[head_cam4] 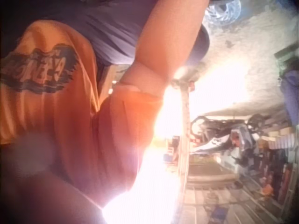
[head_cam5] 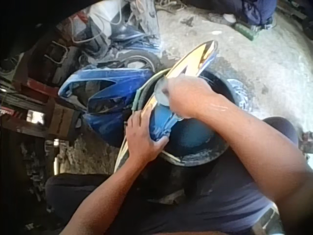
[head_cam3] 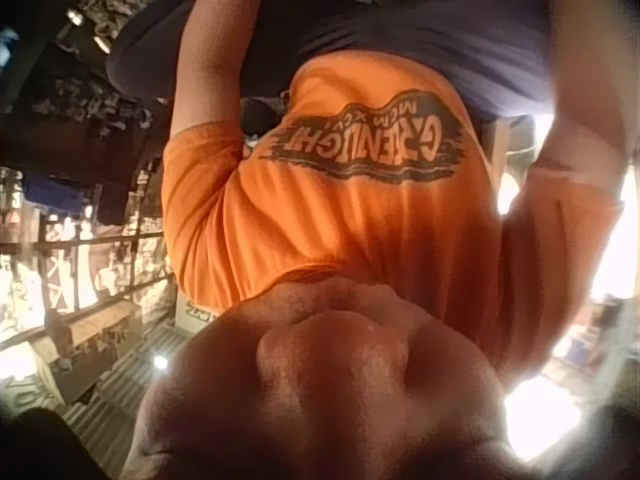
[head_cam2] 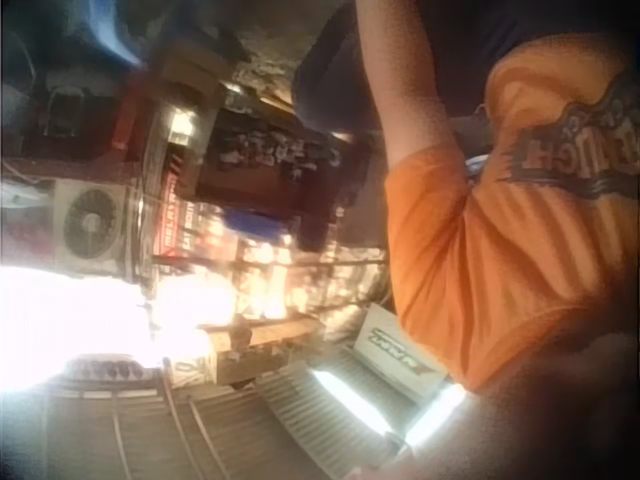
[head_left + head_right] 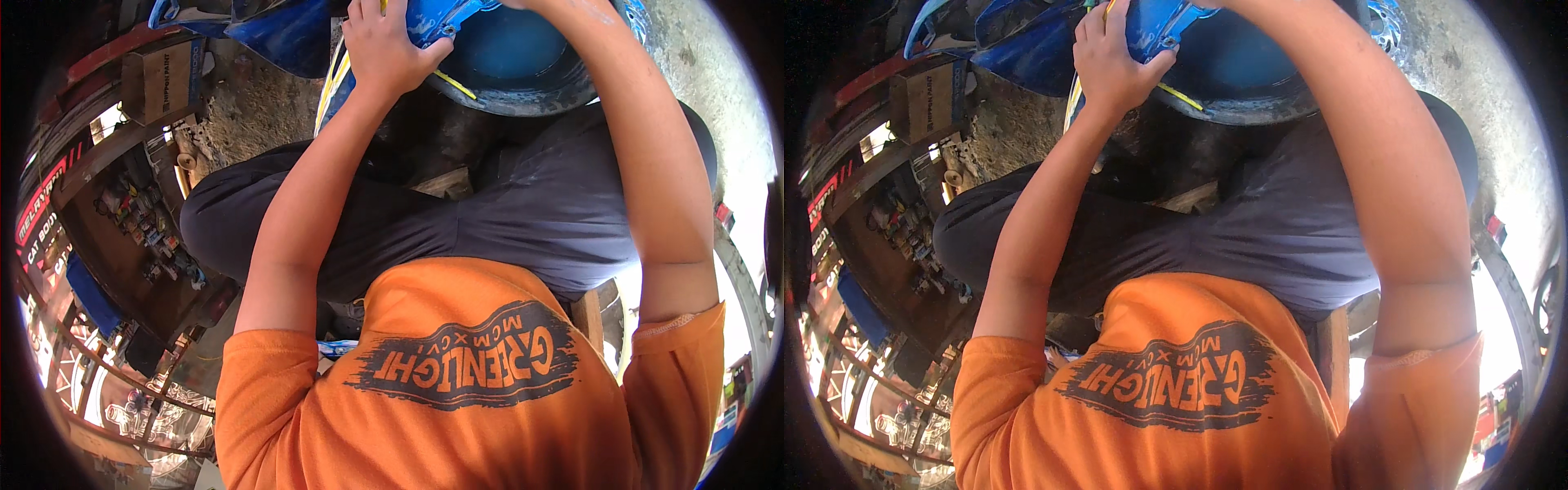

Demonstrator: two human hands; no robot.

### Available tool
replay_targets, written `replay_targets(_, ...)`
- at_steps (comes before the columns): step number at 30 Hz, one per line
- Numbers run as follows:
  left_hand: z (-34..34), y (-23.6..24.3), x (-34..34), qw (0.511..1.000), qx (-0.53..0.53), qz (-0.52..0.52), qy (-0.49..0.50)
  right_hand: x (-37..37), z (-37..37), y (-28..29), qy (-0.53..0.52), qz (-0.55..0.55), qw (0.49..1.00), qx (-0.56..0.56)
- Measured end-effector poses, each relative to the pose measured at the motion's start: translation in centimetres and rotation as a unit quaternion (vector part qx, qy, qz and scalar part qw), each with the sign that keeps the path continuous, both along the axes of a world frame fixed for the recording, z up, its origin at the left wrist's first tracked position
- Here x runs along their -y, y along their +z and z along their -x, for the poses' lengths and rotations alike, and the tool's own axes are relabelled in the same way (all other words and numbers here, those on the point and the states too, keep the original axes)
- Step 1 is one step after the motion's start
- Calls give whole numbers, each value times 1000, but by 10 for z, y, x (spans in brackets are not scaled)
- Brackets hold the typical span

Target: The person sands the surface of a blue and yellow motorcycle fairing by hand using a piece of sandpaper dipped in a bucket of water.

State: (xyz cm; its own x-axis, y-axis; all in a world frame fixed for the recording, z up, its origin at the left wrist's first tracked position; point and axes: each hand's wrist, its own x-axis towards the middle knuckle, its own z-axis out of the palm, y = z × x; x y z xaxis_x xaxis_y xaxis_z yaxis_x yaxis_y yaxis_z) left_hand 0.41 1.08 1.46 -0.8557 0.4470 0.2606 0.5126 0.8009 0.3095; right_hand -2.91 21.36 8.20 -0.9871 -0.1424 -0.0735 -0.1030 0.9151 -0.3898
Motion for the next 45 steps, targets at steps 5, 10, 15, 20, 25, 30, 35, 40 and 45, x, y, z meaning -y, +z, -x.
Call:
replay_targets(5,0,1,-1,1000,-3,3,-4,-1,3,-8,-9,-66,998,-8)
replay_targets(10,1,3,-2,1000,6,-4,-3,-8,12,-5,-63,-17,998,3)
replay_targets(15,0,3,6,1000,9,13,1,7,5,5,-13,-20,999,41)
replay_targets(20,1,1,1,1000,-6,2,-8,-8,4,-5,-14,29,999,-7)
replay_targets(25,0,2,-1,1000,13,3,-2,-8,8,-7,-50,-8,999,2)
replay_targets(30,1,1,-2,1000,7,1,-8,-8,0,-3,51,53,997,6)
replay_targets(35,1,0,1,1000,-1,4,-7,-5,6,-14,32,23,999,-10)
replay_targets(40,-1,-1,4,1000,-2,8,1,2,0,8,32,1,998,49)
replay_targets(45,0,1,-2,1000,4,-5,-5,-8,2,2,-14,22,1000,6)
